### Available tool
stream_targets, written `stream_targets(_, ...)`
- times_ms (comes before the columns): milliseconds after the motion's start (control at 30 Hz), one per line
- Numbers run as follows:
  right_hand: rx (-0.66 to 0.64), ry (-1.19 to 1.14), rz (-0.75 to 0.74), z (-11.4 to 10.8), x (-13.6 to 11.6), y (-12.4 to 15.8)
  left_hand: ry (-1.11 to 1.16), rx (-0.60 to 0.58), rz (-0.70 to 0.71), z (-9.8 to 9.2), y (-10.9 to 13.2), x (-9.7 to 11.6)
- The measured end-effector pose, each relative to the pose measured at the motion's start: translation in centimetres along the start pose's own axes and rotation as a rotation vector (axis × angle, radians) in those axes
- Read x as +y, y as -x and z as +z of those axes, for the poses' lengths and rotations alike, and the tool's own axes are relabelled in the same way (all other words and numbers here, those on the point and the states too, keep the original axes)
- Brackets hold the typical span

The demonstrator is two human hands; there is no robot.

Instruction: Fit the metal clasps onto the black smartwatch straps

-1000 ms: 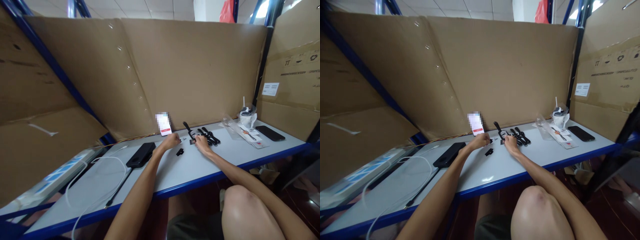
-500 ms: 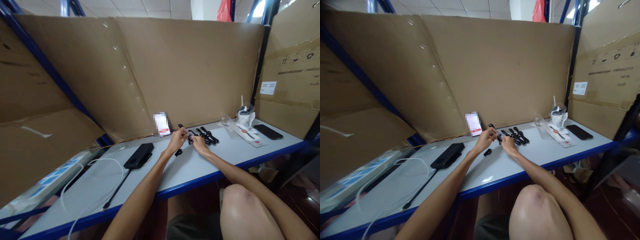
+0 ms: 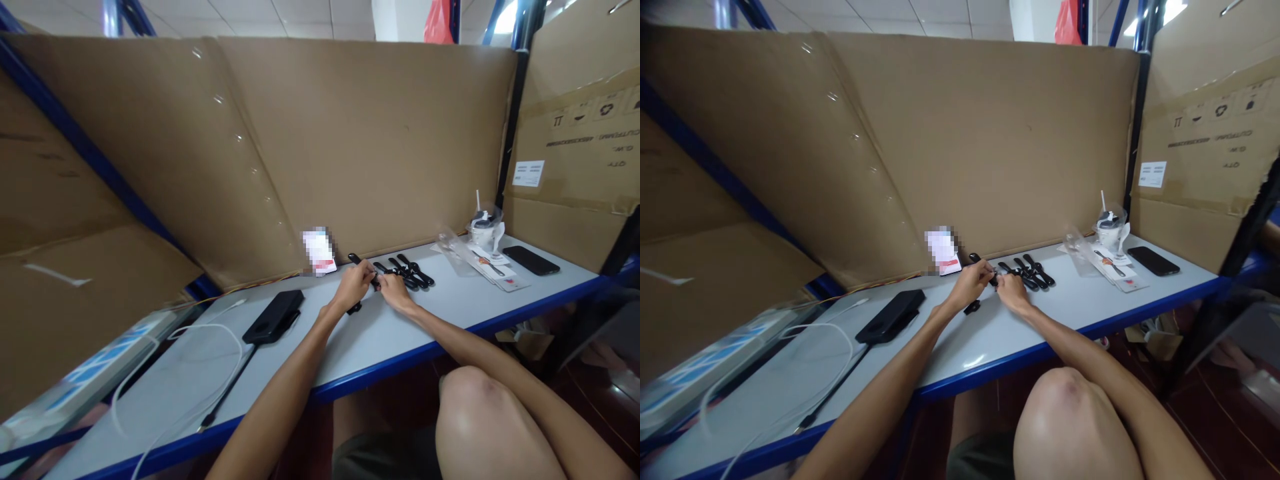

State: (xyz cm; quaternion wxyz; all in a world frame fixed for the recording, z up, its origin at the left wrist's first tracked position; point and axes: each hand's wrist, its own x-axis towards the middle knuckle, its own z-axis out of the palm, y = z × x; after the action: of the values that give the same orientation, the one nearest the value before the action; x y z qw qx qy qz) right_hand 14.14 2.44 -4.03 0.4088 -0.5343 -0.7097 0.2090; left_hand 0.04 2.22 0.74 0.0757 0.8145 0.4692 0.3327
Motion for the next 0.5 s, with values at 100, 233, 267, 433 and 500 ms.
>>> stream_targets(100,0.005,0.029,0.001,-0.1,-0.04,-0.02,-0.036,0.004,0.006,0.2,0.02,-0.08)
stream_targets(233,-0.036,0.059,0.026,-0.26,-0.09,0.07,-0.068,0.011,0.013,0.22,0.06,-0.23)
stream_targets(267,-0.045,0.068,0.034,-0.3,-0.12,0.11,-0.082,0.012,0.013,0.2,0.06,-0.26)
stream_targets(433,-0.071,0.117,0.046,-0.39,-0.35,0.35,-0.152,0.046,-0.012,0.19,0.09,-0.22)
stream_targets(500,-0.076,0.125,0.047,-0.37,-0.45,0.43,-0.167,0.066,-0.023,0.26,0.16,-0.11)
